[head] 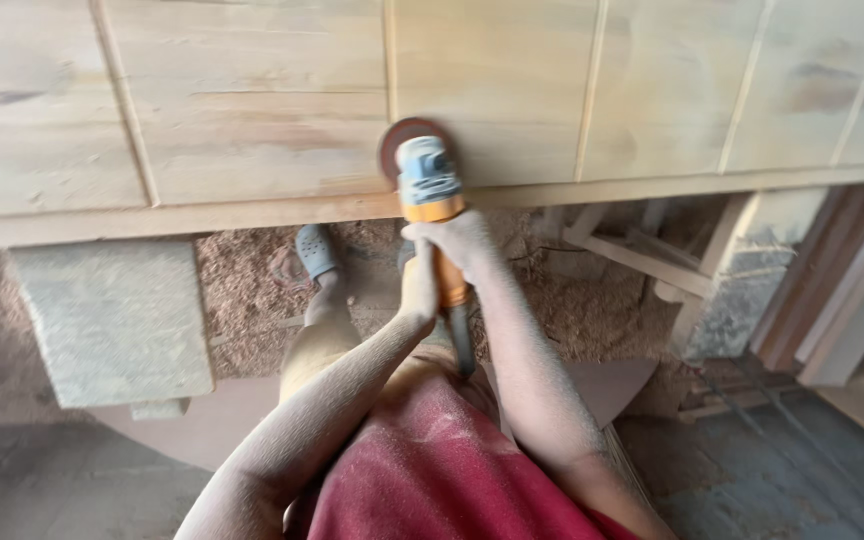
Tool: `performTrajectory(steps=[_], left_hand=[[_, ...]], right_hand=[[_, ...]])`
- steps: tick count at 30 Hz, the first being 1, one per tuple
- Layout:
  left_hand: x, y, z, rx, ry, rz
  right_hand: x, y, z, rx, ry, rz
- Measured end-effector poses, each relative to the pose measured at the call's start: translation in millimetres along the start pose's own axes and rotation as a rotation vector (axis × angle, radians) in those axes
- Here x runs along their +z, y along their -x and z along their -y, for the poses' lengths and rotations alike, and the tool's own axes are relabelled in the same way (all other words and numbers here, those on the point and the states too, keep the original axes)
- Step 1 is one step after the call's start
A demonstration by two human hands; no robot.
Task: The person uses an orbital sander to smooth the surface of a large wooden panel with recessed panels. They move the sander across different sections of the panel, generating sawdust and gradually lightening the wood's color.
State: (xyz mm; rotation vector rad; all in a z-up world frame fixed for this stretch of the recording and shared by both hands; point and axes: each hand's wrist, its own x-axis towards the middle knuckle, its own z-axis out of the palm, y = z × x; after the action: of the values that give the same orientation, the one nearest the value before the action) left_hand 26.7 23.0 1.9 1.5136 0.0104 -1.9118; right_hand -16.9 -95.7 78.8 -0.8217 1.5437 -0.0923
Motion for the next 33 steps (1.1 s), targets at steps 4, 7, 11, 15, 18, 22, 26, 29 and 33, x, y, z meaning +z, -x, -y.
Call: performTrajectory(steps=[4,7,11,15,18,22,26,29,33], left_hand=[[28,-7,32,0.039,0.104,-0.079],[77,-21,50,-0.043,-0.13,-0.005],[154,-31,53,-0.042,-0.299,0.149],[178,-31,46,-0.028,-0.298,0.19],[155,-34,50,-0.119,-0.276,0.153],[96,-36,76,-0.016,-0.142,0.049],[28,-19,93,0.075,0.143,-0.165],[2,-9,84,-0.005,0.546,-0.23],[24,-10,74,-0.064,0.472,-0.178]], right_hand=[[-29,4,-15,0.062,0.144,0.047],[-83,4,-45,0.131,0.117,-0.055],[-175,-2,-85,0.161,-0.311,-0.172],[-207,-8,-110,0.024,-0.547,-0.16],[-181,-7,-100,0.02,-0.448,-0.165],[-113,8,-57,0.116,-0.11,-0.122],[-41,29,-16,-0.106,0.278,0.018],[-5,23,6,-0.085,0.503,0.134],[-27,14,-5,-0.051,0.439,0.119]])
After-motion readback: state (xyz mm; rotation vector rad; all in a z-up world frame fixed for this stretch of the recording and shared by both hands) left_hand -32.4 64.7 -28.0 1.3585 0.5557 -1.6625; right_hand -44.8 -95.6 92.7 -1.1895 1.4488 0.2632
